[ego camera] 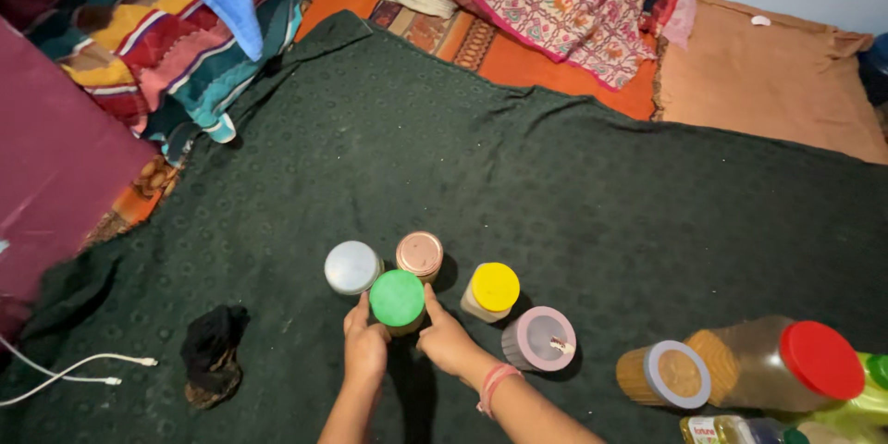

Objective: The person picks up various plastic jars and bottles from a wooden shelf and places them one by one onto a dark green mat on the floor. The person handles containers with different colored lids, including red, green, yellow, and white, moving them from the shelf to the mat in a sequential manner.

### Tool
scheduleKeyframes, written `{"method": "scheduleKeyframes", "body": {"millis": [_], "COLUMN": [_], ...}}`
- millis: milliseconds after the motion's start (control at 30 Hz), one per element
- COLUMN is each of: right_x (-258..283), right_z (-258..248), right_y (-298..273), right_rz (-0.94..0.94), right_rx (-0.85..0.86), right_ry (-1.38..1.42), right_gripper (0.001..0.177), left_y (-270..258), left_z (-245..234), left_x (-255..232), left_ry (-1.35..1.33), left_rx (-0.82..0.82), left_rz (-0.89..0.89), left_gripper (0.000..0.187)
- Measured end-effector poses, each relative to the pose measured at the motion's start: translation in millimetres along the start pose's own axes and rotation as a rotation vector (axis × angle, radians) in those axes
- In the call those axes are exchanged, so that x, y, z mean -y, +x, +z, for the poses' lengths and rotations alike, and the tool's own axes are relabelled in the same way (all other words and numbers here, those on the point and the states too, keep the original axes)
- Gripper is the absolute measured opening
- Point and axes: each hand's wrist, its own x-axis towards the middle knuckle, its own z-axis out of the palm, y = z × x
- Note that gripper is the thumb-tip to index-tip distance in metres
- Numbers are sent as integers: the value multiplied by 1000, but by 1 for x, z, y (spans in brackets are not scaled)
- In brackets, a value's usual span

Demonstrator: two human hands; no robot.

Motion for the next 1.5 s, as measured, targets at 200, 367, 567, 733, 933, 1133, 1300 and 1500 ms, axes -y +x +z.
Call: {"method": "scheduleKeyframes", "body": {"millis": [200,367,567,733,933,1133,1300,1500], "right_x": [1,23,34,38,44,40,27,0], "right_z": [-4,-24,-52,-80,-115,-159,-195,-232], "right_y": [-15,-53,-105,-154,-213,-281,-336,-404], "right_rz": [-121,-313,-353,-427,-493,-503,-557,-529], "right_rx": [-69,-162,-295,-420,-540,-614,-749,-823], "right_ry": [-141,-239,-338,-425,-522,-706,-890,-999], "right_gripper": [92,89,76,69,59,68,67,62], "left_y": [-10,-43,-96,-140,-185,-238,-295,-366], "left_z": [-3,-2,23,47,72,103,129,164], "left_x": [-10,-45,-103,-136,-159,-177,-196,-215], "left_ry": [164,449,681,811,887,927,912,930], "left_rx": [-16,-9,55,110,122,130,112,108], "left_rz": [170,314,356,441,529,619,775,883], "left_gripper": [79,77,82,86,84,86,82,90]}}
